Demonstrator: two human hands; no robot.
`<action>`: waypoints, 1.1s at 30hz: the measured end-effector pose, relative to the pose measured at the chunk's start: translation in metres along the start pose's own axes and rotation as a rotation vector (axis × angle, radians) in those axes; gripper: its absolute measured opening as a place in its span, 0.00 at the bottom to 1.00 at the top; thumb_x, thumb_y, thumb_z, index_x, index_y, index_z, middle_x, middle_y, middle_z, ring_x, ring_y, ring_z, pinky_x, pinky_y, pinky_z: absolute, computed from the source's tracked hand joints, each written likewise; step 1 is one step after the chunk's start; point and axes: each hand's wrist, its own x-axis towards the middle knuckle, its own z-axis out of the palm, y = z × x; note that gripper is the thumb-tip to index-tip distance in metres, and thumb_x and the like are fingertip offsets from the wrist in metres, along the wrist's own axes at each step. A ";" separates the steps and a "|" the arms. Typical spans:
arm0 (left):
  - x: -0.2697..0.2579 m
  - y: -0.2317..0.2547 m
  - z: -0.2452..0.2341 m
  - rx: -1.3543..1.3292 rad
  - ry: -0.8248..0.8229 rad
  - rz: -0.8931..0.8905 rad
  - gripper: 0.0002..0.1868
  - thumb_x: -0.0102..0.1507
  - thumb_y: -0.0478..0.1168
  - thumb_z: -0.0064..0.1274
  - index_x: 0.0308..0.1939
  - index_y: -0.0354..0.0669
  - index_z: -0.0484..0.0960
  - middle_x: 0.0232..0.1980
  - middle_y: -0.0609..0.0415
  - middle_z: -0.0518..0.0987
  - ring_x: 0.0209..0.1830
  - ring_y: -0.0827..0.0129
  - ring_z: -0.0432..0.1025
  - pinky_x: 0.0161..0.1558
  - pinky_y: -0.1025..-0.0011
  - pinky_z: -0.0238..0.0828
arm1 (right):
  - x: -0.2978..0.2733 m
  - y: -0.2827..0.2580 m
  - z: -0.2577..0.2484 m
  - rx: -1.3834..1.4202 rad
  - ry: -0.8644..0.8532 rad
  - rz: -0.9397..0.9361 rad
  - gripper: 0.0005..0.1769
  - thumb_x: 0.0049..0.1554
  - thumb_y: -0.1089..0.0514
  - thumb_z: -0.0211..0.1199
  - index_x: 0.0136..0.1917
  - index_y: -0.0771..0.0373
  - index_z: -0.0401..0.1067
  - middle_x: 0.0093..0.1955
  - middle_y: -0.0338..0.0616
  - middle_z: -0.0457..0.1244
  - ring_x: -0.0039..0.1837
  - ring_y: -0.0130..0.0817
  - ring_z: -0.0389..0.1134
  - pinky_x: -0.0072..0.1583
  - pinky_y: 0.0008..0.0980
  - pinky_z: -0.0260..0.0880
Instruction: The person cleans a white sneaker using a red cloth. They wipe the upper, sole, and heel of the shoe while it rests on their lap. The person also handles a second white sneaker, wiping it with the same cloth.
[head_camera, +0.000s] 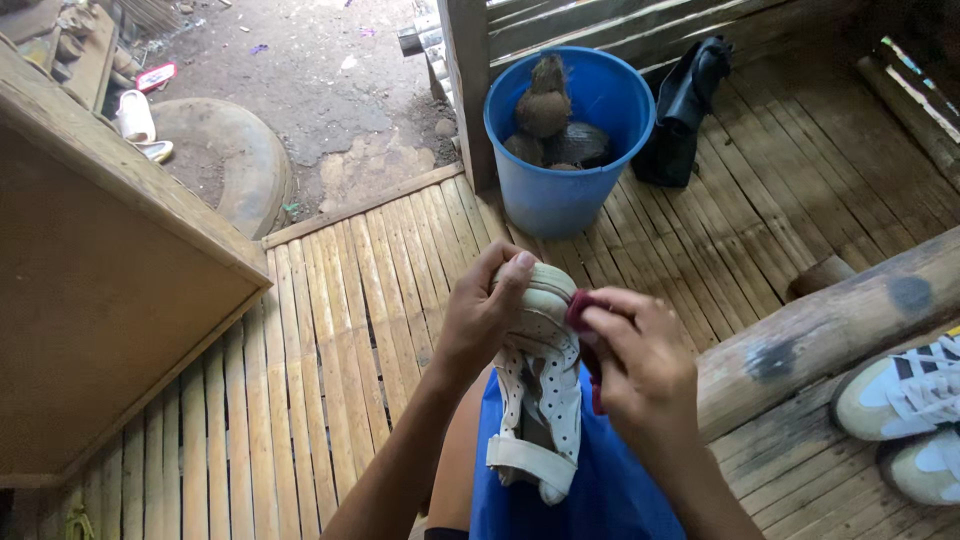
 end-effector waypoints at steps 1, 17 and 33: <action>-0.001 -0.001 0.001 0.012 0.011 -0.006 0.16 0.73 0.48 0.45 0.45 0.38 0.77 0.37 0.57 0.78 0.37 0.78 0.71 0.41 0.76 0.71 | 0.000 0.000 0.000 -0.008 -0.003 0.014 0.13 0.53 0.68 0.66 0.53 0.63 0.76 0.58 0.45 0.68 0.58 0.44 0.68 0.58 0.39 0.69; -0.002 0.004 0.005 0.054 0.002 0.026 0.17 0.72 0.50 0.45 0.45 0.38 0.78 0.36 0.58 0.77 0.35 0.79 0.70 0.38 0.77 0.70 | 0.002 -0.004 -0.006 -0.008 0.000 -0.007 0.13 0.53 0.67 0.68 0.53 0.63 0.76 0.58 0.44 0.67 0.57 0.42 0.69 0.58 0.39 0.68; 0.002 0.009 0.015 0.142 0.033 0.054 0.17 0.72 0.50 0.47 0.40 0.39 0.77 0.33 0.58 0.79 0.34 0.78 0.74 0.37 0.75 0.72 | 0.000 -0.010 -0.009 -0.070 -0.036 -0.045 0.12 0.52 0.67 0.69 0.51 0.63 0.76 0.58 0.45 0.67 0.57 0.43 0.68 0.57 0.39 0.68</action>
